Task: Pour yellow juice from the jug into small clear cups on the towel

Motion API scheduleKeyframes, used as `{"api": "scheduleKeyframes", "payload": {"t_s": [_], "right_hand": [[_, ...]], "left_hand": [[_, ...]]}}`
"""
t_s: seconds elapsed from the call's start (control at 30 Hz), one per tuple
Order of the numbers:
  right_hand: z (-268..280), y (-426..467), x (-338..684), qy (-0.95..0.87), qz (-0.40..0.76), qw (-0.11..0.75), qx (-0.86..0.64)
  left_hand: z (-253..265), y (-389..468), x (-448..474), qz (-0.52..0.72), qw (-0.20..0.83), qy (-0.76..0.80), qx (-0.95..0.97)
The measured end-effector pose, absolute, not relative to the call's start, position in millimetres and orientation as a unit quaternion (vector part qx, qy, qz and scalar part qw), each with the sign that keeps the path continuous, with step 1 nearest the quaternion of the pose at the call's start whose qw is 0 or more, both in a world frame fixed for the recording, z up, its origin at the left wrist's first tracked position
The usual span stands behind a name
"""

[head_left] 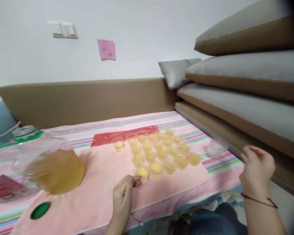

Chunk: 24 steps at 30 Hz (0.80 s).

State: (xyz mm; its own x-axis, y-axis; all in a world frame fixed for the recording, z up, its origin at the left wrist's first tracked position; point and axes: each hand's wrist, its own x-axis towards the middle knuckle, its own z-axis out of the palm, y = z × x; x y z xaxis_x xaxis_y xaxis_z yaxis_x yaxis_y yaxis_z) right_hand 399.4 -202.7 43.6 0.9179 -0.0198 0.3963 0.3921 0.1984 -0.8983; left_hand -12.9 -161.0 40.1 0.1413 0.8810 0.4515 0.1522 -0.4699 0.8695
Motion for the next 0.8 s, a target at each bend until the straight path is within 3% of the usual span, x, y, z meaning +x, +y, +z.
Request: {"api": "scheduleKeyframes", "payload": {"t_s": [0.37, 0.53, 0.8], "right_hand": [[5.1, -177.0, 442.4, -0.25, 0.002, 0.64, -0.727], [1.3, -175.1, 450.5, -0.237, 0.005, 0.606, -0.759], [4.6, -173.7, 440.8, -0.244, -0.062, 0.526, -0.812]], "left_hand": [[20.3, -164.2, 7.0, 0.474, 0.48, 0.366, 0.642], [18.1, -170.2, 15.6, 0.487, 0.549, 0.372, 0.569], [22.6, -174.9, 14.7, 0.516, 0.574, 0.381, 0.509]]}}
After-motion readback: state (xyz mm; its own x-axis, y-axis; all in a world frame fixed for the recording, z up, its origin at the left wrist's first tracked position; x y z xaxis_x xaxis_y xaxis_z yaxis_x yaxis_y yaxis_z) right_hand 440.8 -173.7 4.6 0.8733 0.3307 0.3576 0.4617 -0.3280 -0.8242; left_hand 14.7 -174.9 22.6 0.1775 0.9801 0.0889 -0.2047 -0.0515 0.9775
